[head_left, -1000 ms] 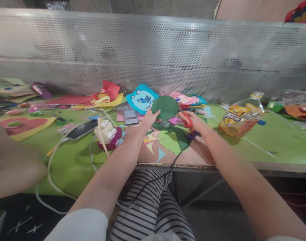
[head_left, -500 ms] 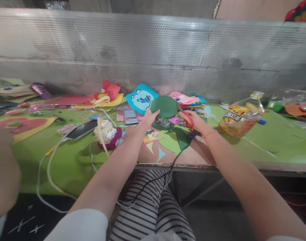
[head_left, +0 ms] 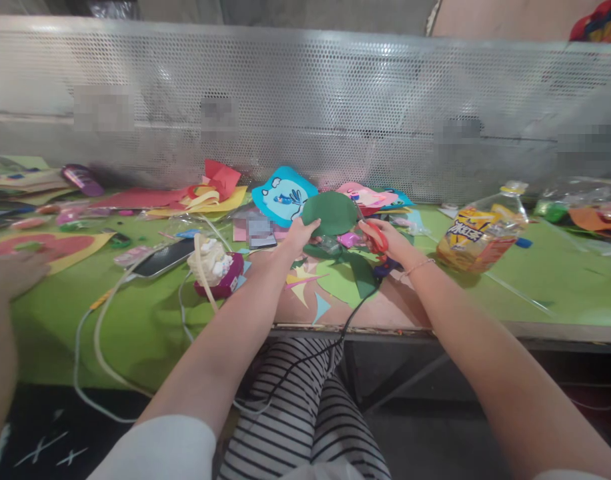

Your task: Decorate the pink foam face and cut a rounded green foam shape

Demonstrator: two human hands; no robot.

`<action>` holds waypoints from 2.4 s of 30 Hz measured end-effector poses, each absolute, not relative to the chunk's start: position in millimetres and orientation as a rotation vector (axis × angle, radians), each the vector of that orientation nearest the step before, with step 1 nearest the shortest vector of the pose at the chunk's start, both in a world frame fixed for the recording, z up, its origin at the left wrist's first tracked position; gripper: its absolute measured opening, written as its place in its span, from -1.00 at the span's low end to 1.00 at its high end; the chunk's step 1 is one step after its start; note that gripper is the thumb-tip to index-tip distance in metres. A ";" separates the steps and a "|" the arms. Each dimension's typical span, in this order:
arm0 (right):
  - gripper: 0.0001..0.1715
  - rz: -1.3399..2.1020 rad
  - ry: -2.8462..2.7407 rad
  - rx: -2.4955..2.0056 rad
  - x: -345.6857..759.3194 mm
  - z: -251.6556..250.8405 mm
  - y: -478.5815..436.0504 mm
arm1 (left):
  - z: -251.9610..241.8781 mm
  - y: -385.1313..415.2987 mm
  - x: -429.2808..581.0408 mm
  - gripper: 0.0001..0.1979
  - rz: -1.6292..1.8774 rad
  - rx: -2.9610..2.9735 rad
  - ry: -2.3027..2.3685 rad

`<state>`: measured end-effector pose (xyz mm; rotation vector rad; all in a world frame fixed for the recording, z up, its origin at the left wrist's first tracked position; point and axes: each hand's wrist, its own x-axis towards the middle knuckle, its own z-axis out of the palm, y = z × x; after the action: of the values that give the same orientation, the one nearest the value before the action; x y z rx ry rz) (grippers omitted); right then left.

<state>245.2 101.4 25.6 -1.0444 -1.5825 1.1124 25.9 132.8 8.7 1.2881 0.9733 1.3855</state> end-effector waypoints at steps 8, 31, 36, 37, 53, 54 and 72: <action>-0.59 1.101 -1.572 -1.061 244.5 25.3 102.1 | 9.9 132.0 25.9 -0.64 1.371 1.267 0.993; -0.65 1.094 -1.605 -1.093 252.9 23.0 109.2 | 9.8 133.4 25.3 -0.67 1.386 1.295 1.001; -0.69 1.142 -1.622 -1.017 255.7 24.4 107.3 | 10.5 133.0 24.3 -0.65 1.379 1.343 1.046; -0.71 1.145 -1.621 -1.006 256.1 24.9 106.4 | 10.7 133.0 24.0 -0.65 1.379 1.346 1.061; -0.72 1.077 -1.518 -1.063 247.4 22.6 104.9 | 12.3 130.5 24.1 -0.61 1.485 1.105 0.936; -0.69 1.081 -1.532 -1.058 244.3 21.9 102.9 | 12.6 129.9 24.5 -0.61 1.488 1.104 0.934; -0.68 1.111 -1.616 -1.075 217.6 11.8 98.4 | 0.6 138.8 30.3 -0.61 1.410 1.255 1.053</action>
<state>217.6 98.4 11.8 -1.0752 -1.6161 1.1110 30.3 138.8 0.6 1.2553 1.0530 1.4097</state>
